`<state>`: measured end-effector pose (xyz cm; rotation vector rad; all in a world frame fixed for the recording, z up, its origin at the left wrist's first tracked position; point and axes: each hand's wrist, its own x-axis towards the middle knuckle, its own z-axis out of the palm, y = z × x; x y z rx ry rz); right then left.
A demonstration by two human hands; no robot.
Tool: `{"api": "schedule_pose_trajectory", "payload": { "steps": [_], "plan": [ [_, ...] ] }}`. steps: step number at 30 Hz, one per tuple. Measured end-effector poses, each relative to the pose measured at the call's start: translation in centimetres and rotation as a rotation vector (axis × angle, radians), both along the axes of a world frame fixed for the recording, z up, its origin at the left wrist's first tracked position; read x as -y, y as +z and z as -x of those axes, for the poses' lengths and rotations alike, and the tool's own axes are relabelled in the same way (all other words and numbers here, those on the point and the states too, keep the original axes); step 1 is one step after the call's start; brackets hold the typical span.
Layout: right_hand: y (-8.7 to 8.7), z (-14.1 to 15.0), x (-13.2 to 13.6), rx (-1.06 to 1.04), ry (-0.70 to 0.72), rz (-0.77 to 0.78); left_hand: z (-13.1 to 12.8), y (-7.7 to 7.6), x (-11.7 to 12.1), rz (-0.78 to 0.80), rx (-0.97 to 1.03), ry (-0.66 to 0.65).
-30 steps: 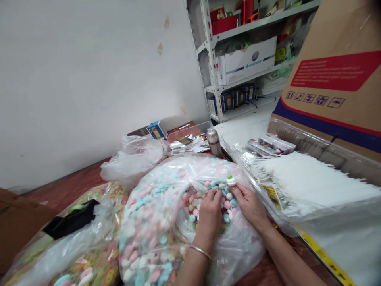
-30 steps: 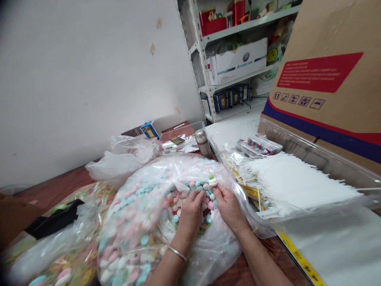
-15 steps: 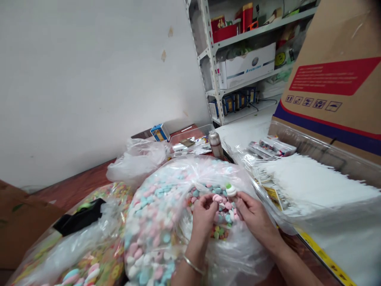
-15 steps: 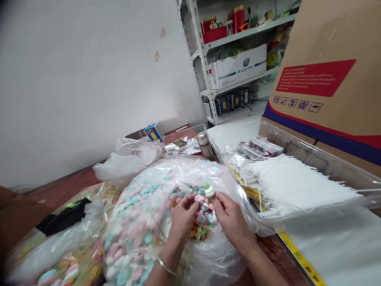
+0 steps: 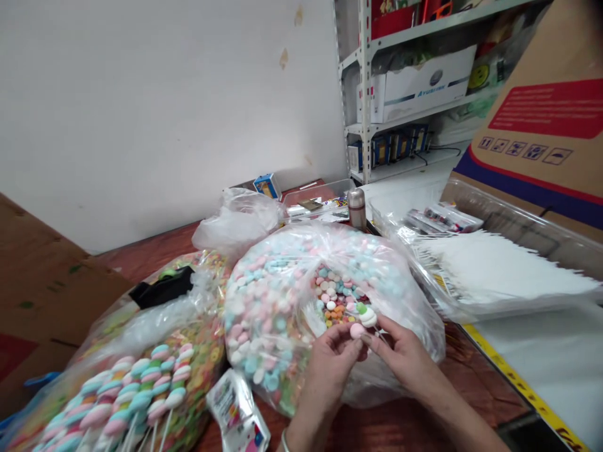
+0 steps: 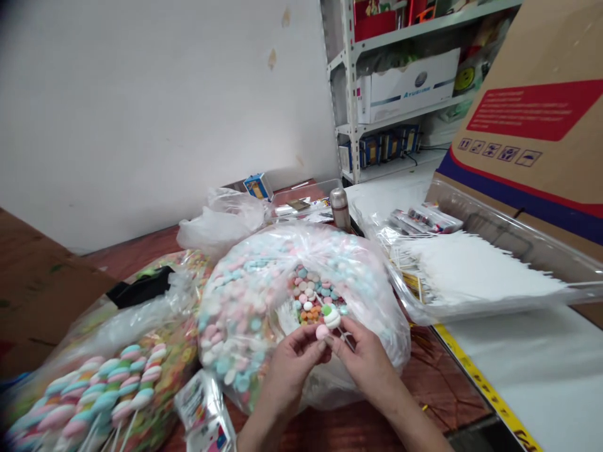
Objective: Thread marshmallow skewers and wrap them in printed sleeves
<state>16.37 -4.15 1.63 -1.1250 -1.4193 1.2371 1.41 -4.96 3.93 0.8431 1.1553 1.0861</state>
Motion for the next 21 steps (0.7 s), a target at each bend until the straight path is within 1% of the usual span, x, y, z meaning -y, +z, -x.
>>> {"api": "schedule_pose_trajectory", "payload": {
  "steps": [4,7,9,11,15,19,21],
  "plan": [
    [1.6,0.5,3.4,0.156,-0.037,-0.063,1.3,-0.9,0.4,-0.011,-0.021,0.137],
    [1.8,0.7,6.3,0.203,0.005,-0.088,2.3,-1.6,0.4,-0.029,-0.026,0.200],
    [1.5,1.0,7.5,0.205,0.026,-0.091,2.7,-1.9,0.3,-0.040,-0.020,0.225],
    [1.3,1.4,8.0,0.194,0.034,-0.067,2.8,-2.1,0.4,-0.051,-0.011,0.225],
    [1.4,2.2,7.7,0.159,0.027,0.019,2.7,-2.5,0.5,-0.079,-0.001,0.192],
    [1.2,2.8,7.7,0.063,0.022,0.146,2.6,-2.8,0.6,-0.125,-0.022,0.146],
    [0.9,3.0,8.0,0.008,0.043,0.224,2.5,-2.8,0.7,-0.139,-0.061,0.138]
  ]
}}
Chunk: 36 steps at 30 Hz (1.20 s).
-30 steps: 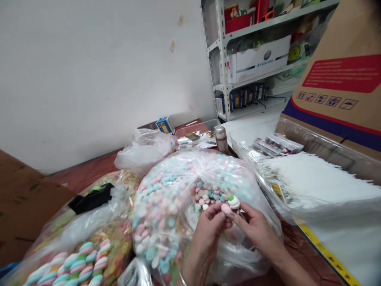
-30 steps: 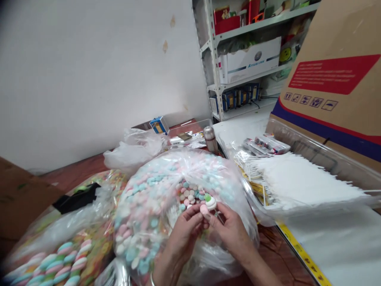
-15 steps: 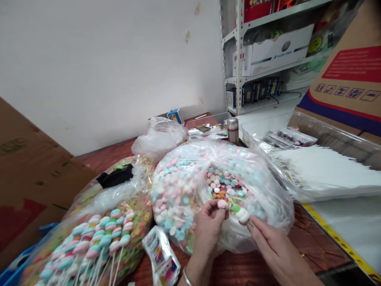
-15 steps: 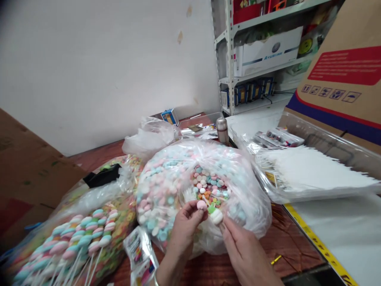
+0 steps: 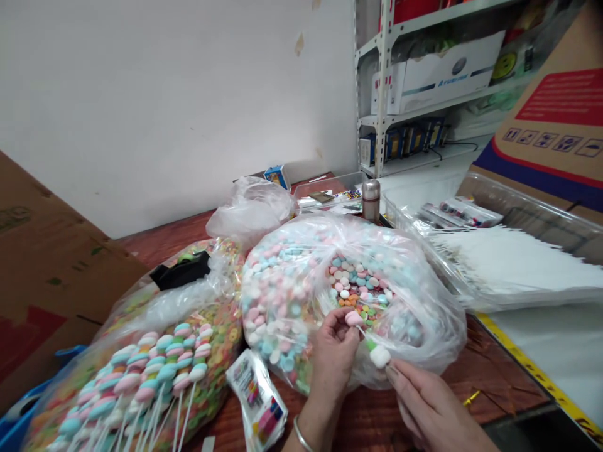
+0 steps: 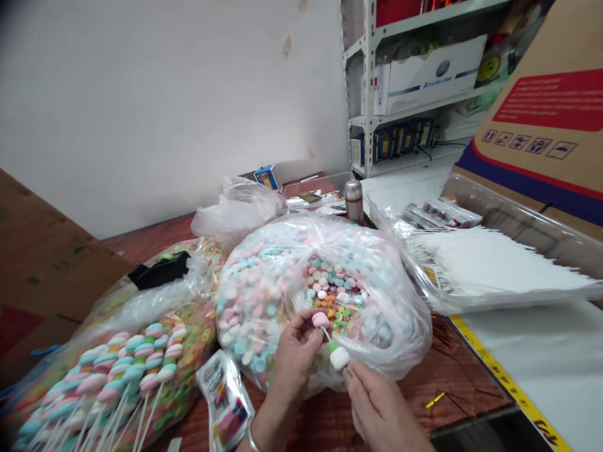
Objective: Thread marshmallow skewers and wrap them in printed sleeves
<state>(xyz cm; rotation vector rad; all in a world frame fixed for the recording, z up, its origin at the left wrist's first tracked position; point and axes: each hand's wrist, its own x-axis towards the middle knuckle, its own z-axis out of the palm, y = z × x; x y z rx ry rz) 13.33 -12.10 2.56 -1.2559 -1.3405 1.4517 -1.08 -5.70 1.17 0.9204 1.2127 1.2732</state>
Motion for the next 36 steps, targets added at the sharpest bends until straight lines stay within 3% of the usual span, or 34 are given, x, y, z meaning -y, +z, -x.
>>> {"api": "schedule_pose_trajectory", "payload": {
  "steps": [4,9,14,18,25,31,33,36],
  "plan": [
    [-0.4,0.6,0.3,-0.016,0.025,0.142,-0.3,0.6,0.3,0.015,-0.079,0.019],
    [-0.9,1.2,0.0,0.030,-0.015,0.130,-0.4,1.0,0.6,-0.038,-0.183,0.013],
    [-1.6,1.6,-0.6,0.080,-0.011,0.039,0.2,-0.2,0.9,-0.129,-0.359,0.027],
    [-1.8,1.9,-1.7,0.193,0.006,-0.117,0.8,-1.0,1.0,-0.162,-0.435,-0.051],
    [-3.1,1.0,-4.2,0.530,0.118,-0.208,1.4,-0.9,1.1,-0.299,-0.626,-0.086],
    [-3.2,-2.0,-6.0,1.035,-0.130,-0.429,1.4,-0.6,-2.8,-0.420,-1.016,-0.067],
    [-3.0,-2.8,-6.5,1.160,-0.160,-0.442,0.9,-0.8,-4.7,-0.456,-1.163,-0.097],
    [-3.1,-3.3,-7.1,1.217,-0.153,-0.444,0.3,-1.5,-7.1,-0.421,-1.211,-0.096]
  ]
}}
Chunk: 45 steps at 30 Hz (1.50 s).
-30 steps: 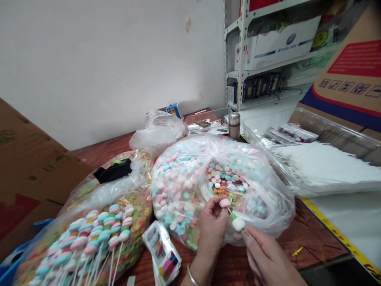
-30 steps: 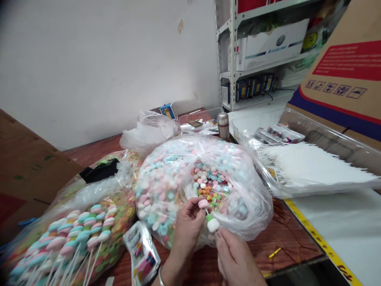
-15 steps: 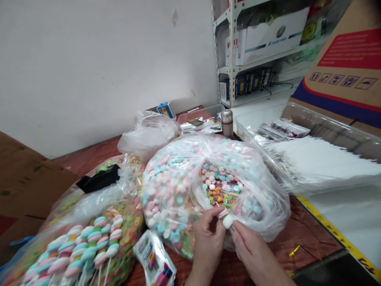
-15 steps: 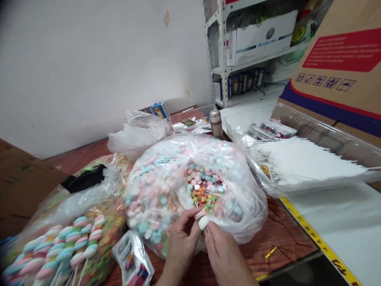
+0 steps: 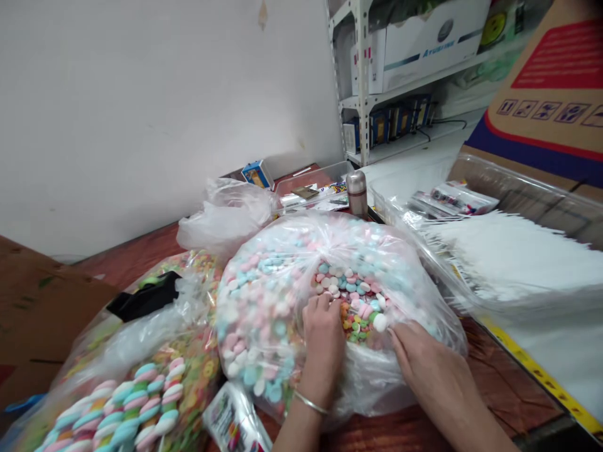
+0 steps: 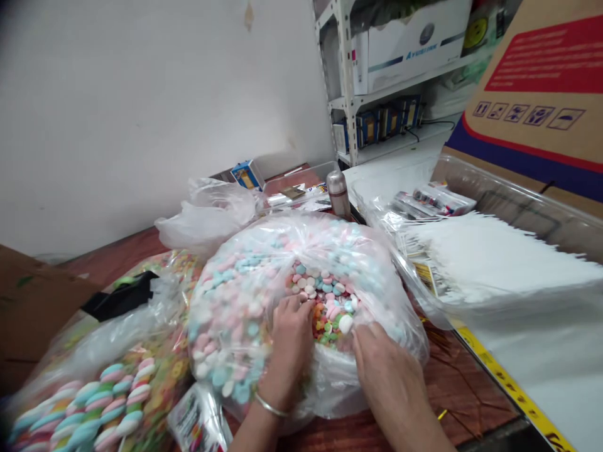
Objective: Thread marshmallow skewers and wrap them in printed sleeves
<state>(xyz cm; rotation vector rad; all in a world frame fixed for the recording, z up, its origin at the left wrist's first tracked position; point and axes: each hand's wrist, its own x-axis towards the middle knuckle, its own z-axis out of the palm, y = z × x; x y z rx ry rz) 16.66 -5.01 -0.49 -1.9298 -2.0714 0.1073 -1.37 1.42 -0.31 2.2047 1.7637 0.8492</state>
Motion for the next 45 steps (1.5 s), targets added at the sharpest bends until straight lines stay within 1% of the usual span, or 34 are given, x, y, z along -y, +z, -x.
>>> {"api": "schedule_pose_trajectory", "payload": {
  "steps": [3,6,9,13,15,18,20,23,24,25,28,29,30,33,35,41,45],
  "plan": [
    [-0.5,0.1,-0.2,0.004,0.019,0.007,-0.1,-0.5,-1.3,0.023,0.070,-0.003],
    [-1.0,0.4,-0.3,-0.010,0.016,0.015,0.3,-0.5,-1.5,0.052,0.187,0.031],
    [-1.1,0.6,-0.4,-0.039,0.016,0.012,0.5,-0.2,-1.1,0.136,0.336,0.085],
    [-1.0,0.7,-0.6,-0.086,0.053,-0.019,-0.3,0.1,-0.4,0.305,0.519,0.067],
    [-1.0,0.8,-0.6,-0.098,0.068,-0.049,-1.0,0.2,0.1,0.344,0.583,0.059],
    [-1.3,1.1,-0.3,-0.129,0.050,-0.080,-1.7,0.4,1.1,0.355,0.635,0.046],
    [-1.6,1.4,0.0,-0.224,0.040,-0.074,-1.8,0.4,1.8,0.345,0.636,0.015],
    [-2.0,1.6,0.2,-0.505,0.053,-0.016,-1.5,0.3,2.0,0.308,0.643,-0.013],
    [-2.1,1.5,0.3,-0.613,0.054,0.013,-1.3,0.3,1.7,0.279,0.622,-0.003],
    [-2.3,1.4,0.2,-0.713,0.051,0.047,-1.1,0.2,1.2,0.231,0.548,0.005],
    [-2.6,0.9,0.1,-0.913,0.035,0.136,-0.9,0.1,-1.0,0.046,0.139,-0.033],
    [-2.6,0.7,0.0,-0.948,0.031,0.153,-0.9,0.0,-1.8,0.005,0.021,-0.063],
    [-2.7,0.5,0.0,-0.972,0.027,0.161,-0.9,0.0,-2.5,-0.015,-0.057,-0.091],
    [-2.6,-0.1,0.0,-1.007,0.015,0.157,-0.9,0.0,-4.0,-0.018,-0.135,-0.118],
    [-2.5,-0.3,0.0,-1.004,0.000,0.148,-0.6,0.1,-4.1,-0.018,-0.176,-0.120],
    [-2.6,-0.4,0.1,-0.968,-0.004,0.181,0.1,0.5,-2.5,0.019,-0.271,-0.150],
    [-3.0,-0.2,0.1,-0.958,0.016,0.199,0.0,0.1,-1.9,0.020,-0.259,-0.134]
  ]
}}
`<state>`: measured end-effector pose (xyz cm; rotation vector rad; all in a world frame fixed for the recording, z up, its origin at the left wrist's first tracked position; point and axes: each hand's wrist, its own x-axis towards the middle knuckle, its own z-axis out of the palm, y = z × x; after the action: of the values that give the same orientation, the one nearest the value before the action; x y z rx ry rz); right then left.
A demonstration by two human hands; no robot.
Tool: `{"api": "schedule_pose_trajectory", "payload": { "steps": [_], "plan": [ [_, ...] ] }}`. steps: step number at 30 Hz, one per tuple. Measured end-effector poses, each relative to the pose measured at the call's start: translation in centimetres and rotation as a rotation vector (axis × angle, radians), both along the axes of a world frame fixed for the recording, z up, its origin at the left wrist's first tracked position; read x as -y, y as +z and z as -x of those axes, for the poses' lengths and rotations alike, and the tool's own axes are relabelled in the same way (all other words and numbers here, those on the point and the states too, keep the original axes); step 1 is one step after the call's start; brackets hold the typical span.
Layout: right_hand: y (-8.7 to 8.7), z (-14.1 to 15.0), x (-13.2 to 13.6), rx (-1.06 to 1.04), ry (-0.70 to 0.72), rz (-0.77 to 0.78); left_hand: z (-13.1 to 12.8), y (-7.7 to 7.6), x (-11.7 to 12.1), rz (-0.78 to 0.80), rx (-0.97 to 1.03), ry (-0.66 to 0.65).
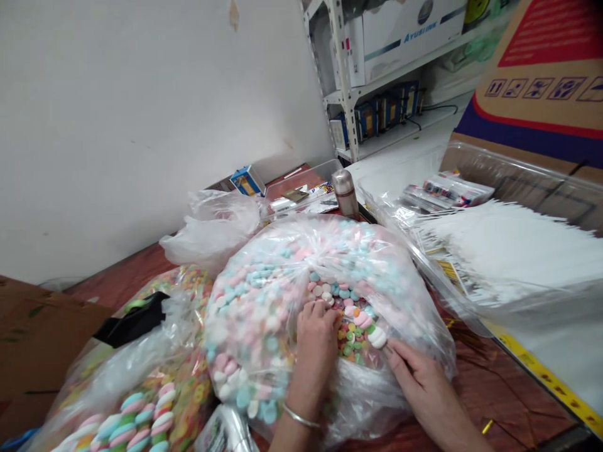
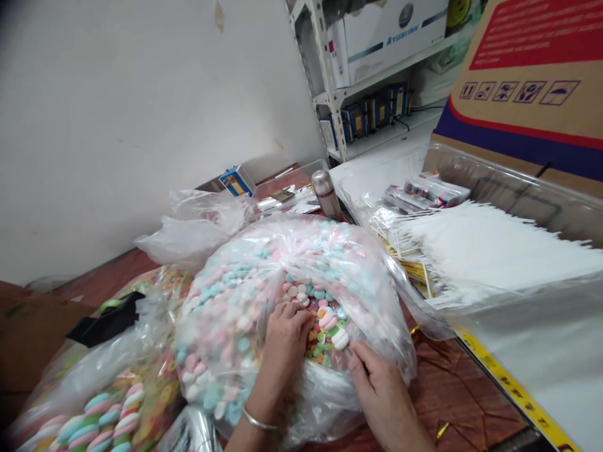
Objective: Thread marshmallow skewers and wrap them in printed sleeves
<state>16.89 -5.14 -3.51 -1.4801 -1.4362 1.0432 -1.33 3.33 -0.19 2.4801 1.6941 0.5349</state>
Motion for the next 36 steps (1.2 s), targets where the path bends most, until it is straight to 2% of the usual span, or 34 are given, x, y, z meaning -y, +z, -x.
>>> {"api": "schedule_pose_trajectory", "payload": {
  "steps": [8,13,20,28,36],
  "plan": [
    [0.4,0.0,0.5,0.033,-0.005,0.034,2.3,0.0,0.6,-0.013,0.181,0.062],
    [0.6,0.4,0.4,0.048,0.036,0.046,2.1,0.0,1.1,0.032,0.149,0.050],
    [0.6,0.5,0.6,0.056,0.076,0.054,1.9,-0.6,0.5,0.019,0.181,0.057],
    [0.4,0.3,0.7,0.060,0.088,0.059,4.1,1.0,1.4,0.070,0.169,0.069],
    [0.4,0.7,0.7,0.083,0.126,0.069,2.7,0.3,1.5,0.064,0.098,0.139]
  ]
}}
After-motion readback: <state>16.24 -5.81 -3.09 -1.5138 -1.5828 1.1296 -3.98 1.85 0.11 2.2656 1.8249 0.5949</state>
